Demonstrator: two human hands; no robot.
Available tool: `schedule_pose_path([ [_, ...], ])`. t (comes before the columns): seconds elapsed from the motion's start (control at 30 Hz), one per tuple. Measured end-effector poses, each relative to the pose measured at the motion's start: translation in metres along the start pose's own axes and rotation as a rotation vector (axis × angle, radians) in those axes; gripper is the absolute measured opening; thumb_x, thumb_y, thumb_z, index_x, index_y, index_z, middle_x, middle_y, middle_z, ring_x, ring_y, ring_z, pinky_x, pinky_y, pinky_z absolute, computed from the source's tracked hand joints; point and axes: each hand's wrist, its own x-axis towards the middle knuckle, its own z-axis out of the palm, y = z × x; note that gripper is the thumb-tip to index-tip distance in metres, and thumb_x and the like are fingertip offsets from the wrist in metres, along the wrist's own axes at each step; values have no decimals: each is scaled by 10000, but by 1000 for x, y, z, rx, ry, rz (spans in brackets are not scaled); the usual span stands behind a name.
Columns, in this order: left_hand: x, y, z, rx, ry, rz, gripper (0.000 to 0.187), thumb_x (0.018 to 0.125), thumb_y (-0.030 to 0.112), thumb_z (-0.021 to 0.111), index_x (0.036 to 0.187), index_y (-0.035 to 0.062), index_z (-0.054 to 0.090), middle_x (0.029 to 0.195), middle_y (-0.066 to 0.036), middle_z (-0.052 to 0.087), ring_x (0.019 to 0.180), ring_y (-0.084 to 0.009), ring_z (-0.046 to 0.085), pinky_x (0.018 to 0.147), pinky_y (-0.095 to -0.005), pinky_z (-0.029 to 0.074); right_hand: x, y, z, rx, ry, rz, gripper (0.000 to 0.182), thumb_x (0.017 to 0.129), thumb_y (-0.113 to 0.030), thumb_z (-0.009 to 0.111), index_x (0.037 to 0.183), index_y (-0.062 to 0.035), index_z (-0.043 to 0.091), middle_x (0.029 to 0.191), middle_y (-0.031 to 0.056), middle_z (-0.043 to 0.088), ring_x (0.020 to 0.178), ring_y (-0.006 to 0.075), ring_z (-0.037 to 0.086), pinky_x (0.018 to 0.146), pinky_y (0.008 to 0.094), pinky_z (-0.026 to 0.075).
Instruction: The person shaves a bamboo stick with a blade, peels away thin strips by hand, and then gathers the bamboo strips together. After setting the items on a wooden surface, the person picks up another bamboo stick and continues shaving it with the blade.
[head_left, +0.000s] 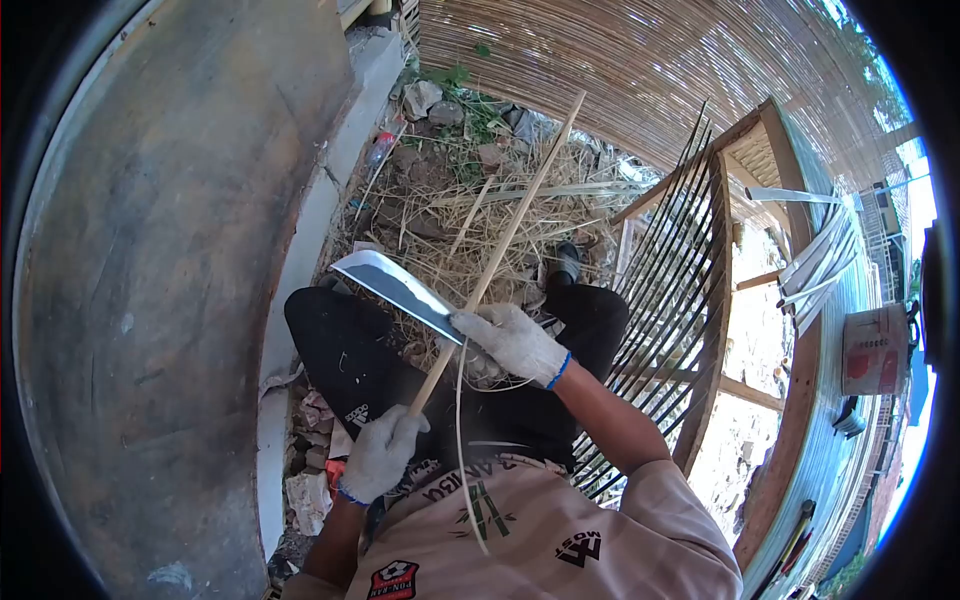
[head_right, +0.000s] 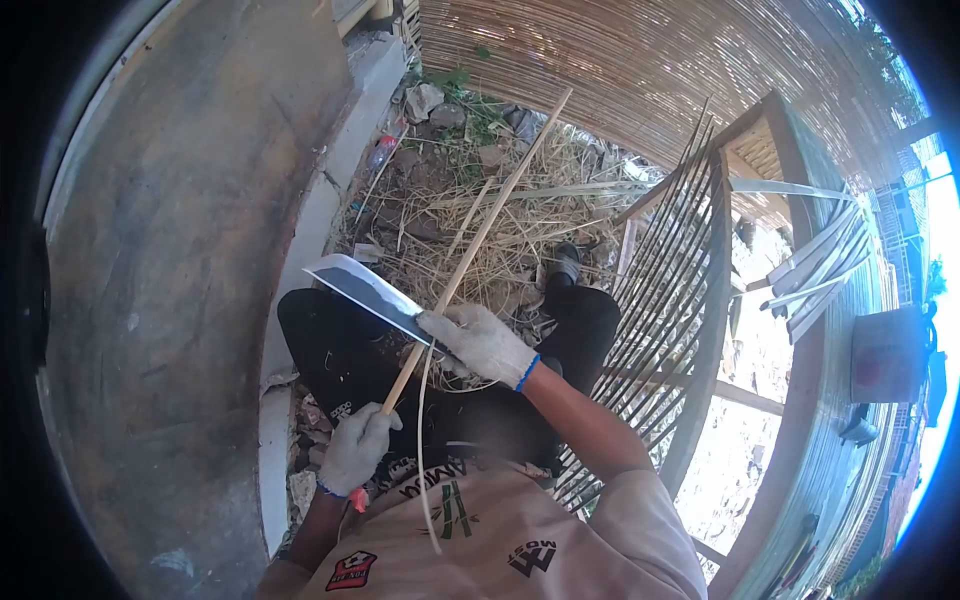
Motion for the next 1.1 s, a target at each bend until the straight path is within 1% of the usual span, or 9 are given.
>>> schedule_pose_path([
  [0.1,8,4,-3,-10,-9,-69,315,1060,199,444,1037,-19,671,764,-159,622,644,-251,641,631,-387,495,4,6,5,-19,-41,4,515,1048,-511,612,1012,-10,723,633,11,614,508,72,576,457,248,452],
  [0.23,11,-2,0,14,4,60,309,1047,203,455,1042,-18,672,817,-171,633,648,-242,646,621,-400,495,6,2,3,-87,-21,15,494,1044,-497,625,1021,-15,731,642,20,636,516,73,593,458,247,464],
  [0.37,5,-1,-2,40,9,-6,302,1043,193,454,1042,-16,672,870,-180,656,665,-263,657,625,-408,498,-1,-12,1,-85,38,56,481,1051,-474,637,975,-10,738,614,-3,605,503,61,568,466,236,447],
  [0.47,5,-5,-4,142,21,170,285,1041,188,470,1044,-14,670,886,-193,663,696,-303,670,642,-417,503,4,-9,3,-72,9,42,486,1045,-483,641,983,-12,741,599,-6,597,488,59,558,457,238,439],
  [0.7,-10,-7,-8,93,19,-44,280,1068,182,472,1036,-11,672,955,-227,679,800,-345,705,705,-437,517,13,-13,-10,41,144,99,514,1041,-503,632,958,-1,708,599,6,571,459,73,528,443,254,413],
  [0.77,-13,-9,-9,97,2,-68,285,1071,184,470,1035,-12,674,970,-222,687,815,-348,709,714,-436,519,15,-11,-16,-88,164,64,547,1021,-527,646,1015,15,722,663,35,645,540,74,629,477,243,490],
  [0.87,-20,-11,-12,113,18,22,285,1070,190,480,1039,-14,678,938,-204,696,807,-347,709,708,-429,519,20,-11,-23,-113,232,55,547,1028,-527,637,1034,12,727,656,5,601,521,66,569,474,244,450],
  [0.9,-24,-10,-14,126,8,15,282,1069,186,482,1043,-14,679,934,-195,700,804,-344,709,711,-422,522,21,-10,-27,-109,261,44,532,1040,-517,627,1043,5,733,653,-19,570,508,59,525,461,249,405],
  [1.1,-39,-18,-23,120,-52,-110,271,1068,186,502,1058,-11,688,861,-189,693,780,-313,703,727,-398,533,32,-5,-52,-94,319,16,501,1037,-497,640,1037,-6,736,671,-21,572,509,53,507,474,243,401],
])
